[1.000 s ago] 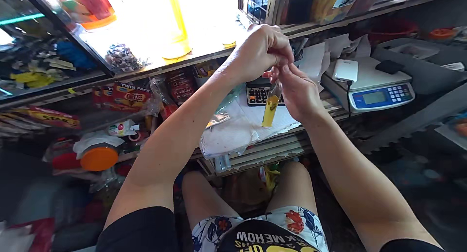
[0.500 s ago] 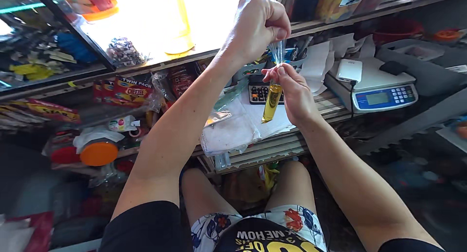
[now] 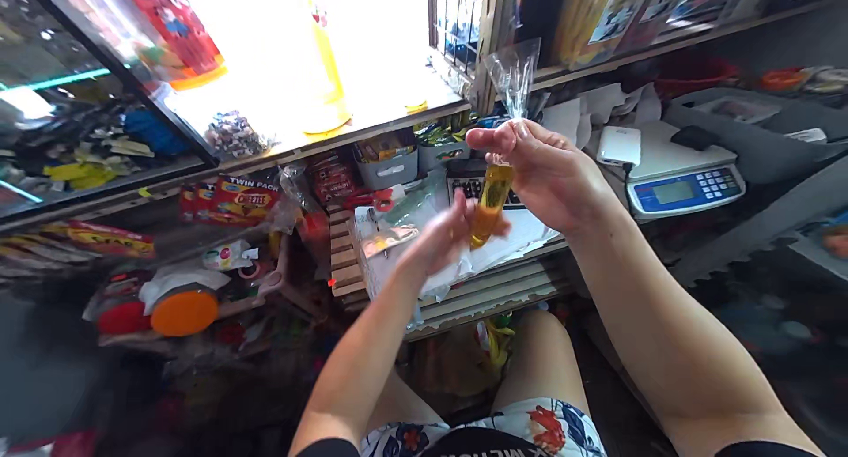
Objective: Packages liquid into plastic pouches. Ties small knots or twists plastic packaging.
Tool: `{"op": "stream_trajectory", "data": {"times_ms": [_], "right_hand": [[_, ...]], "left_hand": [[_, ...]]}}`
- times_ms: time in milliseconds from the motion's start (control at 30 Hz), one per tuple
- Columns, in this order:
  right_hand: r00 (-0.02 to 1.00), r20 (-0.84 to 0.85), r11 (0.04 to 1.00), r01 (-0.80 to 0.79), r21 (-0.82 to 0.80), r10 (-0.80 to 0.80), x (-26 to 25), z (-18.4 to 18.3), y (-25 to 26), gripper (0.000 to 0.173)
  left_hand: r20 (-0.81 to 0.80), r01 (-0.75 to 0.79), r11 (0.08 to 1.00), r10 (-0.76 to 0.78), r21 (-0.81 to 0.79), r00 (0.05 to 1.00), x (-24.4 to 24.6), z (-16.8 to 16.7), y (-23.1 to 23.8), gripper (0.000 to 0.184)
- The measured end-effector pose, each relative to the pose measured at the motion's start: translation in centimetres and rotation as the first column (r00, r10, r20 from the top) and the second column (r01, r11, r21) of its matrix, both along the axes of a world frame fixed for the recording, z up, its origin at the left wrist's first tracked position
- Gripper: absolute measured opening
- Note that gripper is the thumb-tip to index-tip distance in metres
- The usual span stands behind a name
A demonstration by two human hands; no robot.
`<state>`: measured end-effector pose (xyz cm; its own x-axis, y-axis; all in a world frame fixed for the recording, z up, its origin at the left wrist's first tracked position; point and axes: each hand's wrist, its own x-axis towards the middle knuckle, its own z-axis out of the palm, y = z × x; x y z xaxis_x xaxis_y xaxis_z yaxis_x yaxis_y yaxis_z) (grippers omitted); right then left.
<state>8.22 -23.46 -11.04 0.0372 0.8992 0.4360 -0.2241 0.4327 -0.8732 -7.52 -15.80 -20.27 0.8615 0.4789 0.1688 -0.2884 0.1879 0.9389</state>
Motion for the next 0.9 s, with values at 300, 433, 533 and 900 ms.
{"op": "stream_trajectory", "data": {"times_ms": [300,433,533,900], "right_hand": [[1.0,0.0,0.997,0.006,-0.077,-0.006,-0.1,1.6,-0.7,0.033],[0.997,0.003,0.993,0.072,-0.095,-0.072,-1.1,0.9,-0.4,0.03],[0.999,-0.032,0.993,0.027,-0.112,-0.03,-1.7,0.5,0.0,0.03],[0.988,0.128,0.994,0.092,-0.051,-0.085,-2.5,0.1,-0.7,0.034]], "left_hand": [[0.292,-0.398,0.914,0.361,0.078,0.886,-1.3,-2.3,-5.2,0.028],[0.349,-0.829,0.328,0.79,0.454,0.504,-0.7,-2.8,-5.2,0.043],[0.193,-0.526,0.841,0.499,0.124,0.845,-1.4,-2.3,-5.5,0.041],[0.15,-0.657,0.663,0.653,0.36,0.742,-1.2,-1.5,-5.1,0.03]]}}
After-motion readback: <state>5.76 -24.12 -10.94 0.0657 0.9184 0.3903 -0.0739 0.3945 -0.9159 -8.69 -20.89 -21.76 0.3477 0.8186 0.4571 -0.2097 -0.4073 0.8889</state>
